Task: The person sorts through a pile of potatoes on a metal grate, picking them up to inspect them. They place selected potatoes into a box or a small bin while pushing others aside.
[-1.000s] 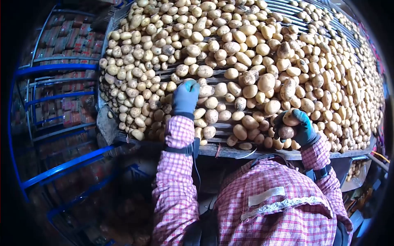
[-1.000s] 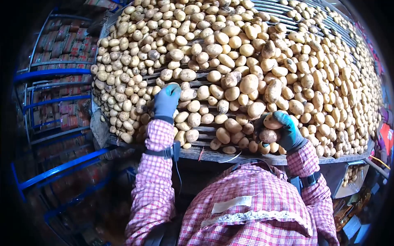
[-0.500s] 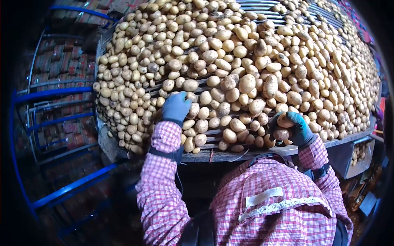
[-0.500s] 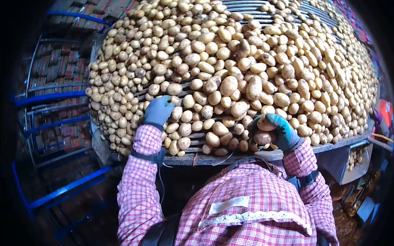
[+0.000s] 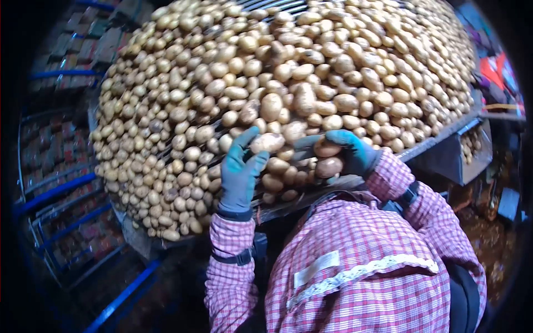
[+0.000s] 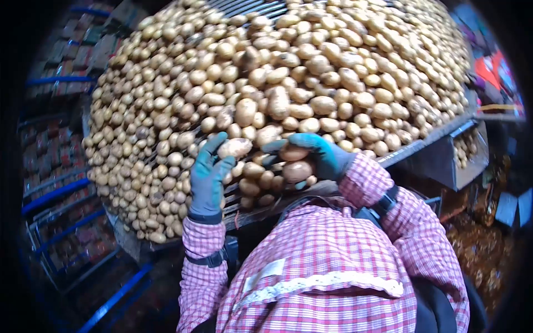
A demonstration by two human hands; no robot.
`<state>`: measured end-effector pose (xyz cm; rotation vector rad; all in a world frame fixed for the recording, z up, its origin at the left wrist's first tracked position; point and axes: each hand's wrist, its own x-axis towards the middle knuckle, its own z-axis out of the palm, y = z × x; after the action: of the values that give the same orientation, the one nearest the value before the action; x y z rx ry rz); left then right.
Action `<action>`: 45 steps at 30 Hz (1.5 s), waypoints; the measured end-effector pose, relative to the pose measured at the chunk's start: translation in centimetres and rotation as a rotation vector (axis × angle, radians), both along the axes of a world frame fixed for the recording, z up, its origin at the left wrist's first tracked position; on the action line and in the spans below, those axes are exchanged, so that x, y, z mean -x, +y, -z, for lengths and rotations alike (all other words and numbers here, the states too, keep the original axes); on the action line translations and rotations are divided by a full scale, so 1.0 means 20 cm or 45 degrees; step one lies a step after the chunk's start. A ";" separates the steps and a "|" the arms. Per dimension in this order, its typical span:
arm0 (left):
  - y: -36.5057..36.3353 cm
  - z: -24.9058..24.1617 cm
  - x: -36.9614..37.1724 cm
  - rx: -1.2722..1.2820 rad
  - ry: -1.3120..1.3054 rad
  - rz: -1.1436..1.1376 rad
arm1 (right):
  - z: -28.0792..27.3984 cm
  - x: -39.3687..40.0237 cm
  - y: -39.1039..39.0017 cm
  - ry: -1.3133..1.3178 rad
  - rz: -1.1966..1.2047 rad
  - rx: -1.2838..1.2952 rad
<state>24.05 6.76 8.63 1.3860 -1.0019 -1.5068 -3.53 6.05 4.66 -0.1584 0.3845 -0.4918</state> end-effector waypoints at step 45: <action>0.45 0.08 1.24 0.201 -0.666 0.999 | 0.06 1.23 0.52 1.129 0.613 0.725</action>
<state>-0.75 15.71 6.94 1.3691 -2.1283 -1.5550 -28.22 16.39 3.51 -0.8643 1.1596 -0.9955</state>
